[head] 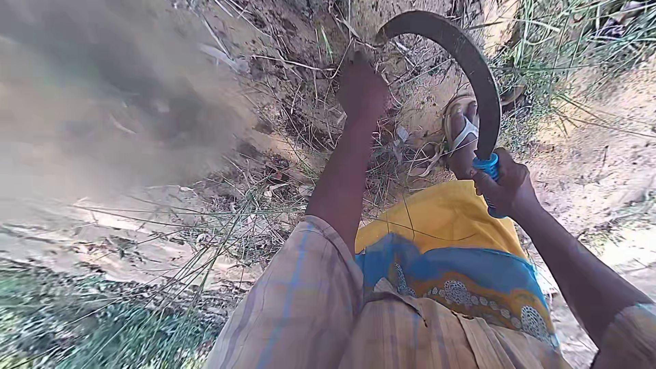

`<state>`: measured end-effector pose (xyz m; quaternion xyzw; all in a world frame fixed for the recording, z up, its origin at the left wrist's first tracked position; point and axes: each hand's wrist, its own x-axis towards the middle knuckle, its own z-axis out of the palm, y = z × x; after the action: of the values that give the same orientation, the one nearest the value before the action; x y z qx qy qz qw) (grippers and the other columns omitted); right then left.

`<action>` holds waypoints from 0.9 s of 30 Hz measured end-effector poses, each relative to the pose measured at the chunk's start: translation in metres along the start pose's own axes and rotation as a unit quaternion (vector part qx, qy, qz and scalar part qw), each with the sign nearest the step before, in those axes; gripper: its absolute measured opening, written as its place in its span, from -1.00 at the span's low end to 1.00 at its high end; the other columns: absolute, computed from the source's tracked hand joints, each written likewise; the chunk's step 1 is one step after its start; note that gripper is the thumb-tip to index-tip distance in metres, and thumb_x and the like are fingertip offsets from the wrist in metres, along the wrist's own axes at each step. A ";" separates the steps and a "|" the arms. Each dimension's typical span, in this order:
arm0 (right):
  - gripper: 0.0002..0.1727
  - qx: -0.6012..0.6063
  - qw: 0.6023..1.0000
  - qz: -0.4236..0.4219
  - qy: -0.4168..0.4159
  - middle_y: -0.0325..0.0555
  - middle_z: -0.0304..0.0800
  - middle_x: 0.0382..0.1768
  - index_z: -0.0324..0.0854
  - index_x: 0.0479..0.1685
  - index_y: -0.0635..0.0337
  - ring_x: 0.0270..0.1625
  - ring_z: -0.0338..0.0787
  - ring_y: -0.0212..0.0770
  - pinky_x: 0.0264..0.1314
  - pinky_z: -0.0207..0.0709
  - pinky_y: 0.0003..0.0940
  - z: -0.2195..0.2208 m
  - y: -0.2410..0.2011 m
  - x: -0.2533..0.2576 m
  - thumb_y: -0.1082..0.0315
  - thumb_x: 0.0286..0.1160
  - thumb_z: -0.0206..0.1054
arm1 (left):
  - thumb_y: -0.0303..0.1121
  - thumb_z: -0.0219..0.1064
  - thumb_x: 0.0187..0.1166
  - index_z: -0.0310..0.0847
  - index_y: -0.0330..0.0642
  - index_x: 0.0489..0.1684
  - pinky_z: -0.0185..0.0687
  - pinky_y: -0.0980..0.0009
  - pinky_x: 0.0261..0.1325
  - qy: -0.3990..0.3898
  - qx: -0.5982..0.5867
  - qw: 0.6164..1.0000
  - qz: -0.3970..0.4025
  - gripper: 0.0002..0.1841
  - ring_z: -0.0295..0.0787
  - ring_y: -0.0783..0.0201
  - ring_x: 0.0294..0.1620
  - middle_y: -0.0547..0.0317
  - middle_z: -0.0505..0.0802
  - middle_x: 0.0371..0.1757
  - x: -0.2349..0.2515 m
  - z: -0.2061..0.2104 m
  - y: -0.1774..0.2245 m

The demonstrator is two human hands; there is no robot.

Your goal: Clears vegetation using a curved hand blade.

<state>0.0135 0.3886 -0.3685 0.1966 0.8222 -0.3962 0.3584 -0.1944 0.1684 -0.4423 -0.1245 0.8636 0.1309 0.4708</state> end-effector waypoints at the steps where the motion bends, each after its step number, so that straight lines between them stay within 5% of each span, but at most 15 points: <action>1: -0.54 0.008 1.000 0.005 -0.002 -0.06 0.63 -0.55 0.49 0.13 0.35 -0.58 0.70 -0.18 -0.44 0.61 -0.14 0.001 0.002 -0.003 0.06 0.61 0.25 | -0.27 0.12 0.77 0.30 -0.39 0.67 0.49 -0.24 0.49 -0.014 0.014 1.000 -0.003 -0.45 0.59 -0.25 0.56 -0.37 0.60 0.55 0.001 0.001 -0.004; 4: -0.53 0.022 1.000 0.003 -0.011 -0.12 0.63 -0.55 0.51 0.09 0.33 -0.56 0.71 -0.27 -0.42 0.62 -0.23 0.002 0.009 -0.013 0.03 0.59 0.24 | -0.25 0.00 0.86 0.52 -0.41 0.43 0.47 -0.24 0.46 -0.030 -0.046 0.998 0.010 -0.57 0.66 -0.23 0.45 -0.36 0.73 0.36 0.002 0.004 -0.032; 6: -0.51 0.014 0.999 -0.011 -0.028 -0.09 0.64 -0.55 0.53 0.06 0.36 -0.54 0.71 -0.25 -0.39 0.63 -0.22 0.003 0.011 -0.020 0.01 0.59 0.24 | -0.24 0.05 0.88 0.66 -0.41 0.17 0.62 0.11 0.16 0.009 -0.199 0.980 0.027 -0.61 0.77 0.08 -0.02 -0.14 0.81 -0.05 -0.001 0.014 -0.066; 7: -0.50 0.004 0.999 -0.020 -0.033 -0.07 0.63 -0.56 0.53 0.03 0.39 -0.54 0.71 -0.23 -0.39 0.62 -0.21 0.004 0.012 -0.022 0.01 0.59 0.24 | -0.27 0.04 0.89 0.63 -0.35 0.02 0.62 0.44 -0.13 0.028 -0.315 0.948 0.022 -0.68 0.67 0.38 -0.32 0.14 0.72 -0.29 -0.003 0.023 -0.081; 9: -0.50 -0.030 0.998 -0.028 -0.037 0.02 0.64 -0.56 0.54 0.03 0.42 -0.53 0.71 -0.10 -0.40 0.57 -0.08 0.006 0.013 -0.021 0.03 0.59 0.23 | -0.31 0.01 0.89 0.54 -0.27 -0.04 0.61 0.54 -0.22 0.045 -0.503 0.862 -0.028 -0.75 0.62 0.49 -0.38 0.29 0.66 -0.34 -0.008 0.039 -0.100; 11: -0.51 -0.067 0.997 -0.016 -0.029 0.13 0.65 -0.56 0.53 0.09 0.44 -0.53 0.71 0.10 -0.42 0.51 0.12 0.011 0.015 -0.019 0.07 0.59 0.23 | -0.35 0.09 0.84 0.51 -0.27 0.18 0.64 0.48 0.00 0.070 -0.506 0.859 -0.038 -0.79 0.68 0.42 -0.11 0.16 0.71 -0.06 -0.010 0.064 -0.111; 12: -0.50 -0.083 0.996 -0.004 -0.027 0.18 0.65 -0.55 0.52 0.12 0.45 -0.51 0.71 0.18 -0.40 0.50 0.20 0.013 0.019 -0.019 0.08 0.60 0.23 | -0.37 0.16 0.81 0.38 -0.36 0.53 0.60 0.31 0.38 0.039 -0.460 0.887 -0.023 -0.60 0.67 0.21 0.31 -0.11 0.68 0.36 -0.010 0.077 -0.116; 13: -0.48 -0.099 0.995 0.008 -0.026 0.22 0.66 -0.53 0.51 0.14 0.46 -0.49 0.72 0.23 -0.38 0.50 0.24 0.014 0.024 -0.022 0.06 0.61 0.22 | -0.33 0.21 0.78 0.15 -0.40 0.75 0.34 0.13 0.69 -0.021 -0.371 0.928 -0.001 -0.39 0.44 0.01 0.66 -0.30 0.48 0.66 -0.008 0.091 -0.119; 14: -0.45 -0.116 0.993 0.018 -0.027 0.26 0.67 -0.50 0.51 0.13 0.49 -0.45 0.73 0.27 -0.34 0.50 0.27 0.012 0.028 -0.025 0.03 0.62 0.19 | -0.23 0.27 0.76 0.08 -0.45 0.79 0.14 -0.07 0.80 -0.083 -0.253 0.964 0.018 -0.29 0.27 -0.16 0.79 -0.41 0.37 0.74 -0.007 0.103 -0.118; 15: -0.42 -0.136 0.990 0.023 -0.034 0.29 0.68 -0.47 0.53 0.12 0.50 -0.42 0.74 0.29 -0.32 0.50 0.27 0.008 0.031 -0.030 0.01 0.63 0.17 | -0.11 0.27 0.75 0.16 -0.45 0.76 0.03 -0.28 0.78 -0.156 -0.126 0.979 0.030 -0.27 0.19 -0.27 0.81 -0.44 0.37 0.73 -0.011 0.117 -0.120; 17: -0.41 -0.181 0.980 0.025 -0.072 0.36 0.71 -0.46 0.56 0.12 0.54 -0.41 0.75 0.36 -0.36 0.49 0.29 -0.002 0.035 -0.053 0.02 0.60 0.16 | -0.09 0.23 0.76 0.34 -0.37 0.69 -0.10 -0.57 0.67 -0.323 0.047 0.944 0.036 -0.36 0.20 -0.41 0.77 -0.45 0.48 0.65 -0.036 0.143 -0.134; 20: -0.47 -0.240 0.957 0.062 -0.153 0.42 0.72 -0.44 0.59 0.10 0.50 -0.35 0.77 0.52 -0.38 0.45 0.43 -0.022 0.037 -0.084 0.08 0.54 0.22 | -0.11 0.20 0.79 0.39 -0.29 0.69 0.18 -0.52 0.57 -0.448 0.098 0.887 0.057 -0.41 0.42 -0.40 0.66 -0.41 0.56 0.61 -0.068 0.167 -0.174; 22: -0.42 -0.250 0.955 0.040 -0.153 0.40 0.71 -0.49 0.61 0.05 0.51 -0.42 0.76 0.50 -0.44 0.43 0.44 -0.023 0.040 -0.095 0.04 0.48 0.21 | -0.21 0.18 0.81 0.41 -0.31 0.66 0.31 -0.36 0.60 -0.402 0.019 0.912 0.080 -0.48 0.47 -0.31 0.64 -0.37 0.57 0.60 -0.074 0.156 -0.197; 25: -0.38 -0.242 0.963 -0.027 -0.118 0.42 0.70 -0.51 0.58 0.02 0.59 -0.51 0.73 0.44 -0.48 0.44 0.36 -0.006 0.020 -0.084 0.03 0.48 0.16 | -0.36 0.12 0.82 0.50 -0.25 0.61 0.42 -0.20 0.61 -0.188 -0.065 0.975 0.099 -0.57 0.55 -0.22 0.60 -0.25 0.63 0.57 -0.062 0.110 -0.217; 27: -0.38 -0.222 0.969 -0.055 -0.096 0.45 0.72 -0.44 0.56 0.08 0.63 -0.44 0.75 0.42 -0.39 0.50 0.33 0.016 -0.006 -0.054 0.05 0.55 0.18 | -0.34 0.15 0.80 0.41 -0.32 0.66 0.29 -0.19 0.69 -0.057 -0.066 0.991 0.098 -0.52 0.39 -0.25 0.72 -0.30 0.51 0.68 -0.029 0.081 -0.226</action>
<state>0.0524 0.3704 -0.3322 0.0272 0.8609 -0.2396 0.4480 -0.0391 -0.0125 -0.4849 -0.0619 0.8331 0.2398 0.4946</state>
